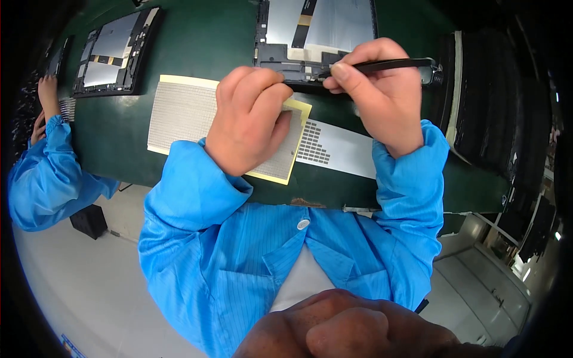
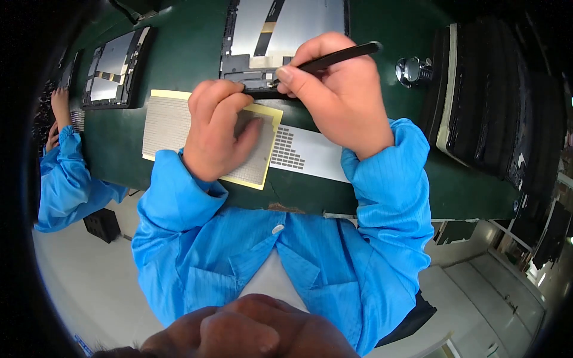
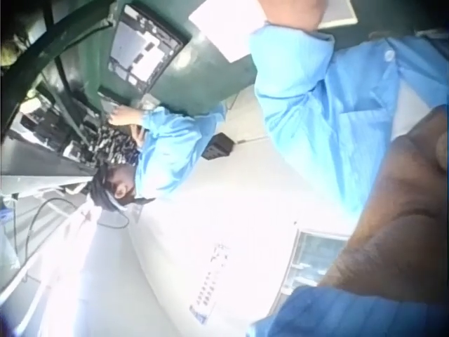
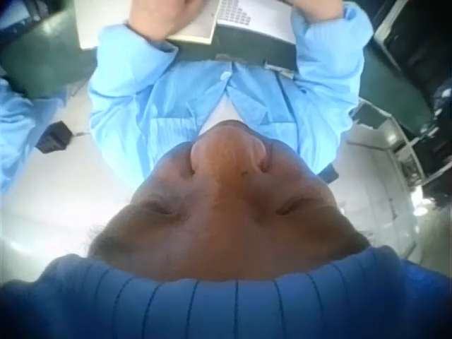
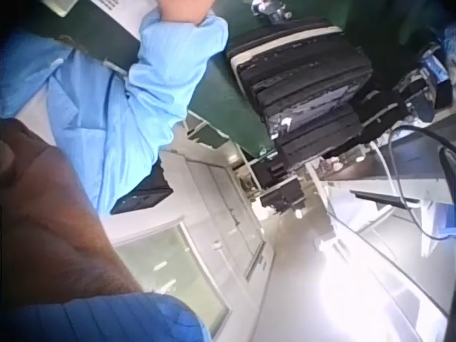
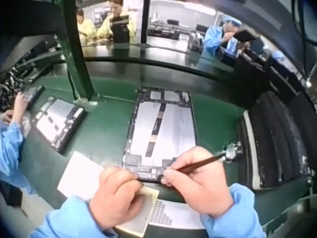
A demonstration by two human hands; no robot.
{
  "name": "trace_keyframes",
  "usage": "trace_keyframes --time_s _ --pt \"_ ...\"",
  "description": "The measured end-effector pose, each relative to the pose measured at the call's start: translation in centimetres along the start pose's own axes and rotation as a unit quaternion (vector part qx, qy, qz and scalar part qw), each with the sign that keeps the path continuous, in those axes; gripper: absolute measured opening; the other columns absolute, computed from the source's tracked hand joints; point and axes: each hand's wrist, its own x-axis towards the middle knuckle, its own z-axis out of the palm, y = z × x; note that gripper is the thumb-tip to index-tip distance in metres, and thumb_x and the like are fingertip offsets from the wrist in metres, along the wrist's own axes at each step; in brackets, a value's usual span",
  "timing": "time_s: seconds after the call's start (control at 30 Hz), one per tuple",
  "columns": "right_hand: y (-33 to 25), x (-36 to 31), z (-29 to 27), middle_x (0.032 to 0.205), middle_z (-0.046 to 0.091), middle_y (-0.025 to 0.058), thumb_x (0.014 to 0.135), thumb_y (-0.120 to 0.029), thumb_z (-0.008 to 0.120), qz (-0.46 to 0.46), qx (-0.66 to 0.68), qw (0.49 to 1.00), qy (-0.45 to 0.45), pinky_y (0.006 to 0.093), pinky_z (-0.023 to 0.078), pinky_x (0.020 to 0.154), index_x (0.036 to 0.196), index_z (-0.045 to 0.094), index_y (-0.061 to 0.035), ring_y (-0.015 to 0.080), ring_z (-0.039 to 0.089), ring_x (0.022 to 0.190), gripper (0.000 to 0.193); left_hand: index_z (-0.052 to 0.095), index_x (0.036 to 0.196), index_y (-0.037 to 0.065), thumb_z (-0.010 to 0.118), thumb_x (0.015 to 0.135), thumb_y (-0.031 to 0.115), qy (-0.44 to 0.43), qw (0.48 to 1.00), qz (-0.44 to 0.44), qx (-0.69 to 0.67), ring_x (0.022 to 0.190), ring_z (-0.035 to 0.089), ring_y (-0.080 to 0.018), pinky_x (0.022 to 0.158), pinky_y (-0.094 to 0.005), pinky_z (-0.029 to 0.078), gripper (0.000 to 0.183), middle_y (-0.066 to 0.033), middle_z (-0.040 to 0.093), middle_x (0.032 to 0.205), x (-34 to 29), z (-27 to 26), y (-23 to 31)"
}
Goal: The person assembles internal electronic components into tablet devices and applies adhesive strips to the devices. The components and adhesive strips are placed using tweezers.
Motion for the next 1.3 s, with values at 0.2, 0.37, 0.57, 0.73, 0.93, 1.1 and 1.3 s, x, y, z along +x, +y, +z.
trace_keyframes --time_s 0.2,0.37,0.57,0.73,0.93,1.1,1.3 --pt "0.0 0.4 -0.1 0.077 0.061 0.0103 0.082 -0.001 0.063 0.014 -0.031 0.999 -0.011 0.0248 0.053 0.064 0.089 0.052 0.0031 0.0149 0.063 0.073 0.013 0.055 0.098 0.006 0.066 0.058 -0.005 -0.011 1.000 -0.005 -0.005 0.100 0.046 -0.0314 0.087 -0.0375 0.041 0.042 -0.0088 0.050 0.104 0.4 -0.2 0.4" --pt "0.0 0.3 -0.2 0.079 0.061 0.0104 0.082 0.000 0.062 0.006 -0.038 0.999 -0.021 0.0247 0.052 0.064 0.089 0.052 0.0034 0.0144 0.063 0.073 0.012 0.055 0.099 0.006 0.066 0.059 -0.005 -0.010 1.000 -0.006 -0.011 0.100 0.045 -0.0314 0.087 -0.0379 0.041 0.043 -0.0089 0.050 0.104 0.6 -0.1 0.5" --pt "0.3 0.0 -0.1 0.080 0.061 0.0095 0.080 0.002 0.063 -0.033 -0.118 0.992 -0.038 0.0238 0.050 0.063 0.087 0.053 0.0034 0.0119 0.061 0.070 0.012 0.057 0.108 0.011 0.065 0.060 -0.004 -0.022 0.999 -0.010 0.036 0.101 0.044 -0.0298 0.086 -0.0371 0.041 0.050 -0.0074 0.047 0.106 0.6 0.3 0.7" --pt "0.0 -3.6 0.1 0.081 0.060 0.0091 0.083 0.002 0.061 -0.006 0.043 0.997 0.066 0.0247 0.052 0.065 0.092 0.050 0.0015 0.0139 0.062 0.072 0.015 0.059 0.110 0.017 0.063 0.061 -0.003 -0.015 0.995 0.002 0.101 0.102 0.043 -0.0285 0.086 -0.0360 0.041 0.052 -0.0063 0.046 0.109 0.1 0.9 0.0" --pt "3.3 -5.4 1.6 0.081 0.059 0.0092 0.083 0.001 0.062 0.114 0.049 0.991 0.057 0.0247 0.051 0.066 0.091 0.050 0.0009 0.0125 0.061 0.077 0.014 0.059 0.109 0.026 0.063 0.062 0.002 0.007 0.988 -0.009 0.154 0.109 0.042 -0.0288 0.089 -0.0413 0.037 0.053 -0.0063 0.046 0.115 0.0 1.3 0.4" --pt "3.5 -5.7 0.9 0.081 0.059 0.0084 0.083 0.000 0.063 0.113 0.017 0.993 0.030 0.0240 0.050 0.065 0.089 0.051 0.0006 0.0121 0.060 0.077 0.013 0.059 0.110 0.027 0.063 0.063 0.003 0.002 0.989 -0.021 0.149 0.111 0.041 -0.0300 0.090 -0.0426 0.036 0.053 -0.0066 0.045 0.117 0.0 1.8 1.2" --pt "3.6 -5.7 1.5 0.084 0.060 0.0095 0.083 0.001 0.061 0.103 0.018 0.994 0.030 0.0255 0.051 0.066 0.088 0.051 0.0013 0.0135 0.061 0.077 0.012 0.059 0.110 0.027 0.064 0.062 0.002 -0.008 0.989 -0.024 0.147 0.111 0.041 -0.0307 0.091 -0.0419 0.036 0.054 -0.0077 0.046 0.117 0.2 1.3 0.8"
